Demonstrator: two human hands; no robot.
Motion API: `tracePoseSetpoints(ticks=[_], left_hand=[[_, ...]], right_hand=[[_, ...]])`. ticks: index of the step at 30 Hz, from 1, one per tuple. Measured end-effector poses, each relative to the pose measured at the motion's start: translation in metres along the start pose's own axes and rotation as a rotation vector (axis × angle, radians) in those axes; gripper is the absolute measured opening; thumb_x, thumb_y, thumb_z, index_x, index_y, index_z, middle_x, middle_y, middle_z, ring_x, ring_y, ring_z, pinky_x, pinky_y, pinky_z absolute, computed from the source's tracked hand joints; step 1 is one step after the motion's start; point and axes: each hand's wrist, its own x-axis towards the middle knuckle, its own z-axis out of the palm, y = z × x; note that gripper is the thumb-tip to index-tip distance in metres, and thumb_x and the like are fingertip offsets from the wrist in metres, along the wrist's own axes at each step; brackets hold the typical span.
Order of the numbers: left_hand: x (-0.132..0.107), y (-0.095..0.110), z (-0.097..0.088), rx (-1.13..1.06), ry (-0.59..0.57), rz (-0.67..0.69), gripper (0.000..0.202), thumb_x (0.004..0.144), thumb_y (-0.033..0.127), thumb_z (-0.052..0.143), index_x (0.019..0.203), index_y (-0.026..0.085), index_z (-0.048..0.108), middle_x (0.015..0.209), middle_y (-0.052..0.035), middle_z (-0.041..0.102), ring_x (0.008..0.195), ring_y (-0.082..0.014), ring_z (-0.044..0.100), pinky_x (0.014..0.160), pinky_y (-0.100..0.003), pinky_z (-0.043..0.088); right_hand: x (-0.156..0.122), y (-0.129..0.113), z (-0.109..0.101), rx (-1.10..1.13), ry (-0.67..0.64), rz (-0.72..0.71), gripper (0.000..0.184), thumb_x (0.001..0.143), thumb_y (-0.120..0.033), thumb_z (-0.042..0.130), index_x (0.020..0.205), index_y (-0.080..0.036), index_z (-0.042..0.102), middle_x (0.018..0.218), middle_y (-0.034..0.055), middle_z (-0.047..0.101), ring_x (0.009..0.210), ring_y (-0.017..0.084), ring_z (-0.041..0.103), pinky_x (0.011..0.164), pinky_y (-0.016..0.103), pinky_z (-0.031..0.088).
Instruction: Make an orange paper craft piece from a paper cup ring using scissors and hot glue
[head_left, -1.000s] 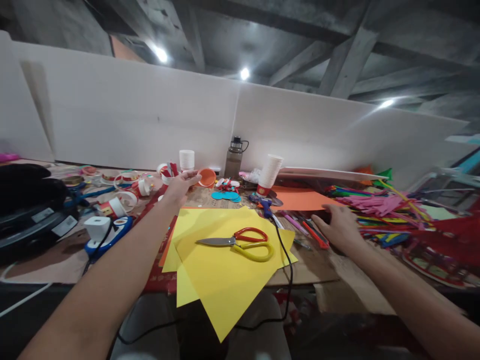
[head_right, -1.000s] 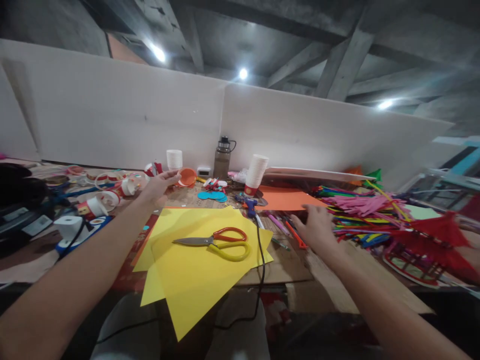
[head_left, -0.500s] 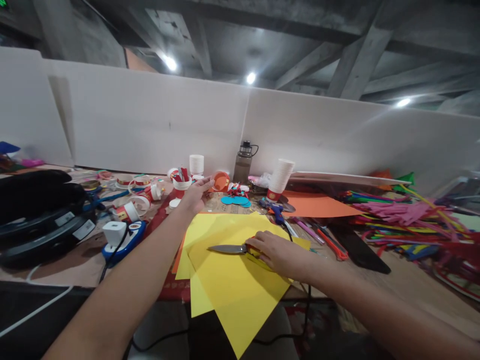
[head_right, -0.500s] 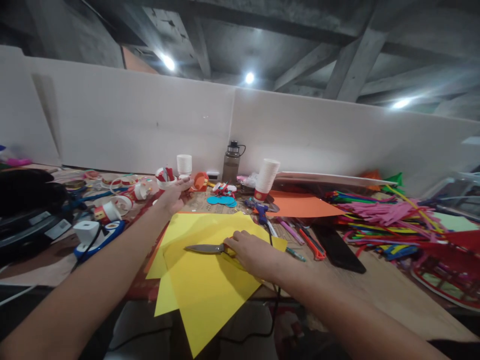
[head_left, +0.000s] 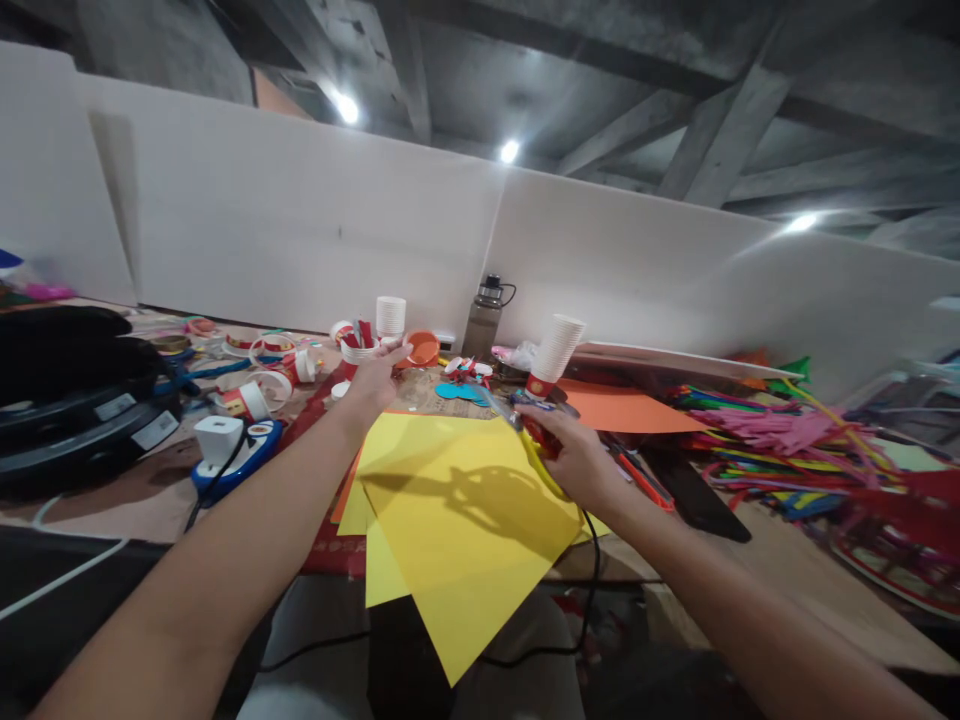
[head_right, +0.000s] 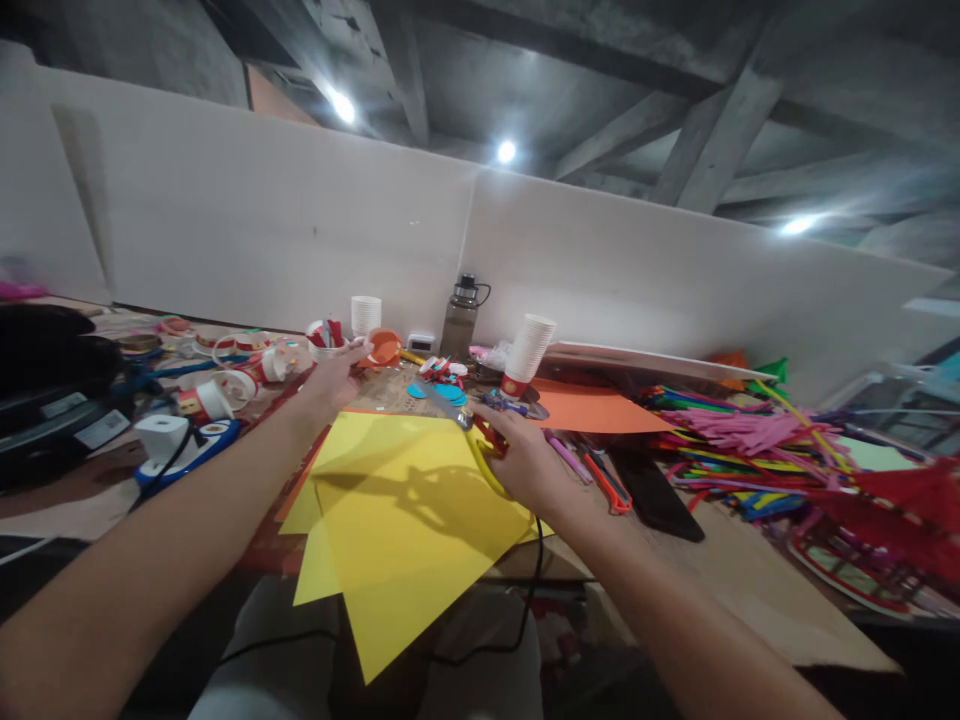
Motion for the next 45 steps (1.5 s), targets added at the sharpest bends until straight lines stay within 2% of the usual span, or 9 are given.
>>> tracePoseSetpoints(ticks=[4,6,9,16,20,25,28,34,45], left_hand=[[-0.012,-0.009,0.011,0.116,-0.067,0.146,0.030,0.058,0.016,0.082,0.084,0.015,0.067,0.084,-0.0007,0.070,0.068,-0.0070,0.060,0.057,-0.017,0.041],[-0.020,-0.013,0.019,0.138,-0.087,0.193,0.029,0.061,0.019,0.082,0.087,0.015,0.068,0.087,-0.0017,0.070,0.071,-0.0078,0.060,0.060,-0.018,0.041],[-0.031,-0.020,0.030,0.161,-0.090,0.207,0.026,0.063,0.018,0.080,0.086,0.016,0.069,0.087,-0.0016,0.071,0.072,-0.0088,0.060,0.064,-0.020,0.041],[-0.046,-0.034,0.043,0.132,-0.052,0.226,0.022,0.068,0.019,0.078,0.087,0.018,0.068,0.091,-0.0028,0.071,0.074,-0.0097,0.060,0.065,-0.021,0.042],[-0.055,-0.039,0.050,0.115,-0.039,0.195,0.020,0.066,0.016,0.078,0.084,0.019,0.068,0.089,-0.0023,0.071,0.074,-0.0103,0.060,0.064,-0.022,0.041],[-0.061,-0.043,0.051,0.117,-0.058,0.064,0.026,0.062,0.019,0.082,0.083,0.019,0.067,0.084,-0.0005,0.068,0.068,-0.0088,0.058,0.058,-0.021,0.039],[-0.061,-0.043,0.048,0.112,-0.116,-0.023,0.030,0.061,0.028,0.084,0.083,0.017,0.066,0.081,-0.0006,0.066,0.067,-0.0089,0.058,0.053,-0.020,0.039],[-0.056,-0.038,0.041,0.143,-0.162,-0.039,0.040,0.062,0.047,0.081,0.080,0.016,0.062,0.070,0.0017,0.063,0.061,-0.0092,0.058,0.052,-0.020,0.043],[-0.046,-0.037,0.035,0.137,-0.217,-0.139,0.029,0.067,0.033,0.078,0.084,0.013,0.065,0.068,-0.0017,0.066,0.058,-0.0105,0.060,0.053,-0.020,0.044]], right_hand=[[0.041,-0.017,0.020,0.572,0.262,0.147,0.051,0.083,-0.035,0.060,0.132,-0.025,0.049,0.079,-0.0019,0.061,0.064,0.013,0.054,0.061,0.026,0.047],[0.067,-0.023,0.035,0.809,0.373,0.175,0.054,0.078,-0.037,0.066,0.128,-0.026,0.046,0.081,-0.0029,0.061,0.061,0.010,0.051,0.058,0.023,0.045],[0.094,-0.024,0.056,0.999,0.495,0.217,0.055,0.068,-0.036,0.076,0.112,-0.028,0.045,0.086,-0.0042,0.060,0.067,0.009,0.054,0.058,0.020,0.045],[0.090,-0.014,0.077,1.221,0.344,0.398,0.056,0.056,-0.034,0.084,0.098,-0.027,0.047,0.078,-0.0078,0.056,0.057,0.007,0.052,0.041,0.016,0.033],[0.084,-0.017,0.075,1.326,0.294,0.393,0.057,0.053,-0.031,0.087,0.095,-0.026,0.049,0.071,-0.0101,0.054,0.053,0.005,0.050,0.042,0.016,0.033],[0.082,-0.018,0.069,1.360,0.333,0.360,0.051,0.054,-0.028,0.086,0.090,-0.025,0.050,0.068,-0.0114,0.053,0.046,0.003,0.044,0.041,0.016,0.031],[0.081,-0.015,0.066,1.349,0.327,0.386,0.050,0.055,-0.030,0.085,0.089,-0.024,0.050,0.065,-0.0117,0.051,0.046,0.003,0.044,0.041,0.016,0.031],[0.082,-0.011,0.066,1.330,0.306,0.373,0.054,0.052,-0.030,0.087,0.091,-0.023,0.050,0.068,-0.0115,0.052,0.045,0.002,0.042,0.041,0.016,0.029],[0.080,-0.009,0.067,1.356,0.232,0.404,0.056,0.052,-0.034,0.087,0.091,-0.022,0.050,0.065,-0.0121,0.049,0.044,0.001,0.040,0.042,0.015,0.029]])
